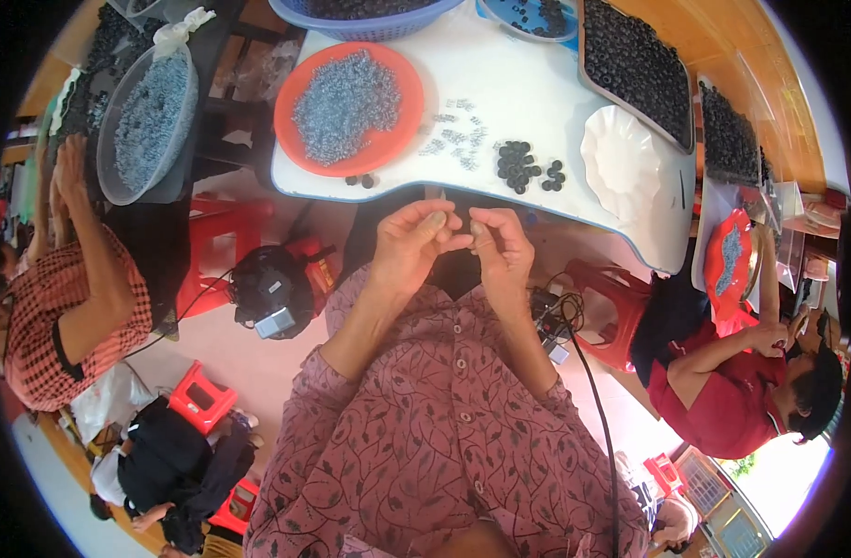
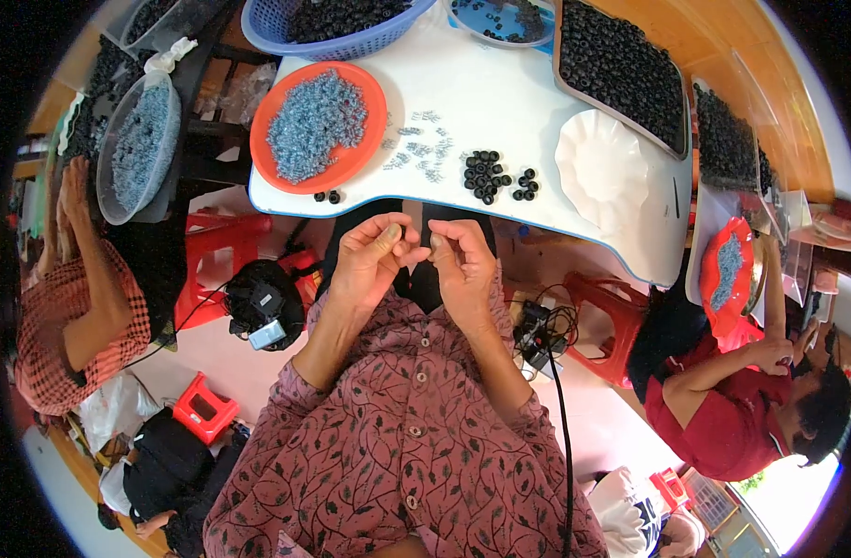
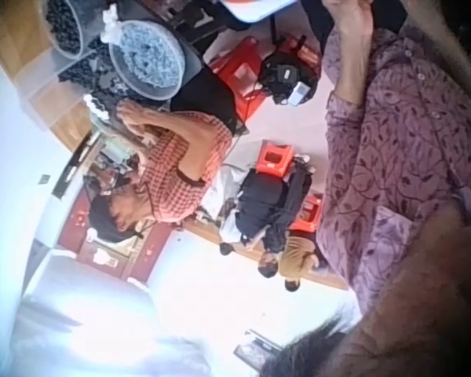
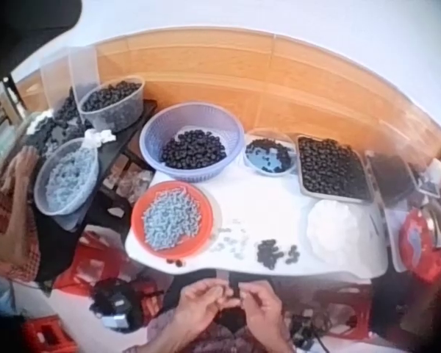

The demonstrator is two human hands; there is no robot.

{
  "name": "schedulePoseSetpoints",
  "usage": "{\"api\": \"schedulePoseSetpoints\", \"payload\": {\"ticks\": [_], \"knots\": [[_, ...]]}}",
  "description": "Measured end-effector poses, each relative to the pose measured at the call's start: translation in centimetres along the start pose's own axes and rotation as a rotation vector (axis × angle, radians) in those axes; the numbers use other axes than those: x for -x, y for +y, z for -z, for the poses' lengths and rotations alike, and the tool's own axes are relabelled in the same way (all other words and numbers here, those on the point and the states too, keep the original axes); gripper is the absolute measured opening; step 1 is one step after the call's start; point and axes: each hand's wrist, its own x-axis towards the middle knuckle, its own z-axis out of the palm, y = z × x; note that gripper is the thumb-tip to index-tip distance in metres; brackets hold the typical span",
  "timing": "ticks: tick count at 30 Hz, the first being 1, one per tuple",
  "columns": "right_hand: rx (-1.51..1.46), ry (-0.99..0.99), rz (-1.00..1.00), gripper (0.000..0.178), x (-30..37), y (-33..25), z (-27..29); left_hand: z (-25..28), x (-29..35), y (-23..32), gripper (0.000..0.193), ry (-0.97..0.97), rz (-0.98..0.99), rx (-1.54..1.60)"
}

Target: The person sorts small black plastic parts by hand, moving them from a table into various plastic bowls, plastic plates, and plastic baskets.

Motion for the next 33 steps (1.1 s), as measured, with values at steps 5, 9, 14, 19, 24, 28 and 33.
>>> {"api": "schedulePoseSetpoints", "payload": {"ticks": [5,9,14,19,24,28,33], "knots": [[-0.049,-0.006,0.006,0.016,0.0,0.4,0.0,-0.6,-0.1,0.6,0.023,-0.068,0.021,0.076],[-0.073,0.003,0.026,0.017,0.1,-0.5,0.0,-0.5,-0.2,0.6,0.021,-0.116,0.050,0.205],[-0.112,-0.032,0.093,0.017,0.0,-2.3,-0.2,-0.1,-0.1,0.0,0.019,-0.096,-0.010,0.031],[-0.165,-0.137,0.219,0.017,0.2,-2.1,0.5,-1.6,0.5,0.3,0.021,-0.015,-0.161,-0.444],[-0.166,-0.086,0.173,0.016,0.6,-1.6,1.1,-3.5,1.0,0.1,0.025,-0.055,-0.318,-0.573],[-0.132,-0.046,0.203,0.015,0.4,-1.8,1.8,-4.6,1.2,-0.1,0.025,-0.124,-0.347,-0.666],[-0.120,-0.046,0.151,0.014,0.7,-2.2,2.6,-4.6,1.3,-0.2,0.022,-0.137,-0.331,-0.801]]}}
